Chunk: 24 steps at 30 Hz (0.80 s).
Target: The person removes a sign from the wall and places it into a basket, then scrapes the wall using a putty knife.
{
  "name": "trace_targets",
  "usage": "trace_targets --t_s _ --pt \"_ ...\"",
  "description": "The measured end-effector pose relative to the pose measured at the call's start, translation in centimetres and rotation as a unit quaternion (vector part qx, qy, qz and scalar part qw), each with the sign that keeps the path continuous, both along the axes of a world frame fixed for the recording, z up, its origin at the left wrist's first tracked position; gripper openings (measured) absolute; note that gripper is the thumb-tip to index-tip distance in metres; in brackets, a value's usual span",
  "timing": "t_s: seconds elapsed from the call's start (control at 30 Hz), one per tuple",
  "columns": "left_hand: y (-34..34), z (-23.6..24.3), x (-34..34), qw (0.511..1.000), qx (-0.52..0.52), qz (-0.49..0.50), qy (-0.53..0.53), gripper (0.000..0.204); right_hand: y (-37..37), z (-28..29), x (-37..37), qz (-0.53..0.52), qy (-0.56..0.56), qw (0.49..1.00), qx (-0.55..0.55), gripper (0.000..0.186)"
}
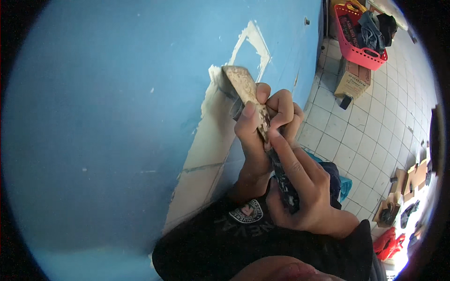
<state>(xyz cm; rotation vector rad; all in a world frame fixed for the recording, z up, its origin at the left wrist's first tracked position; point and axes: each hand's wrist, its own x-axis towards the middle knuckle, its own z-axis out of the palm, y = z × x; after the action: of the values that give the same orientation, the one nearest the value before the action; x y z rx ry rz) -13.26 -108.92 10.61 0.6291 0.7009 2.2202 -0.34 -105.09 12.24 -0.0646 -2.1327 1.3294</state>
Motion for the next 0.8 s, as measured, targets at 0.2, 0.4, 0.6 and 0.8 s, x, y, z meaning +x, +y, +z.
trace_targets --t_s 0.2,0.4,0.6,0.8 --pt "0.3 1.0 -0.5 0.999 -0.039 0.013 0.001 0.032 -0.7 0.2 -0.9 -0.014 -0.005 1.000 -0.006 0.078" --pt "-0.9 0.2 -0.7 0.999 -0.005 0.032 0.025 0.030 -1.1 0.3 -0.6 0.014 -0.021 1.000 0.017 0.078" --pt "-1.3 -0.2 -0.1 1.000 0.030 0.001 0.003 0.031 -1.7 0.5 -0.1 -0.012 -0.034 0.999 0.031 0.082" --pt "0.5 1.3 0.4 0.998 -0.018 0.060 -0.024 0.035 -1.3 0.2 -0.4 -0.034 -0.046 0.997 0.053 0.085"
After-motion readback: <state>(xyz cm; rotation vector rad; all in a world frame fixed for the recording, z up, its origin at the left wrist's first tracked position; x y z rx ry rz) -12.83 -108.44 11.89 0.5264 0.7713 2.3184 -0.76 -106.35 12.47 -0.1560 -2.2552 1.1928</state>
